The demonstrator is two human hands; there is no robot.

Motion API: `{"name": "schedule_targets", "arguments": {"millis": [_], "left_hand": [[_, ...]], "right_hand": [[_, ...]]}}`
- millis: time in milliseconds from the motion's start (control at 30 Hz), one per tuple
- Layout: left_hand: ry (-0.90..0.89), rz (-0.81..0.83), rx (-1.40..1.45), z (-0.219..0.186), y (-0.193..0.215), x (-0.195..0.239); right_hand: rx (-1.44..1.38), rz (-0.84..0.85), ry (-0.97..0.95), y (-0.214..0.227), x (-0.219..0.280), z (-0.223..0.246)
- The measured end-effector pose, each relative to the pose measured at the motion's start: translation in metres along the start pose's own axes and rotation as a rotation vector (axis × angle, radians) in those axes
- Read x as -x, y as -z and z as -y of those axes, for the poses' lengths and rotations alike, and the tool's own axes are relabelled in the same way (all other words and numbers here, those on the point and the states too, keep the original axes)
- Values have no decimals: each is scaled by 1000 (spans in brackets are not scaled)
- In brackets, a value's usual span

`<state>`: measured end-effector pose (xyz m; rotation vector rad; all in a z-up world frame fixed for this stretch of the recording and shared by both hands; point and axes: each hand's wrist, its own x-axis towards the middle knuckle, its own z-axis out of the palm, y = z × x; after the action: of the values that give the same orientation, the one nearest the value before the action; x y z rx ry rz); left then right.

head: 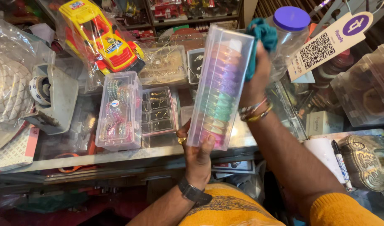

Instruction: The person cleans various items on a display counter using a spray bottle and a cloth. They wipe down a payment QR code stand, a wooden vase, and several plastic containers.

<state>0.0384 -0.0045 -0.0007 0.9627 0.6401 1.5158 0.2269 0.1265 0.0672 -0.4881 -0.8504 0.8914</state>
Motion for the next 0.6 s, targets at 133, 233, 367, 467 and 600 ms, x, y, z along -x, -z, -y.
{"name": "schedule_targets", "arguments": {"millis": [133,233,367,467,600], "left_hand": [[-12,-79,143,0,7,-16],[5,-40,113,-13,25,-29],[15,-25,85,-17,11,-18],[75,4,46,-15,-1,2],[25,-128,52,-7,-6,-3]], "right_hand": [[715,-139,-346,-43,145,-23],[548,46,-356,-62,186,-3],[824,-311,-414,-45,88,-5],[194,-53,-59,-28,-3,13],[381,-276,-298,-30,74,-23]]}}
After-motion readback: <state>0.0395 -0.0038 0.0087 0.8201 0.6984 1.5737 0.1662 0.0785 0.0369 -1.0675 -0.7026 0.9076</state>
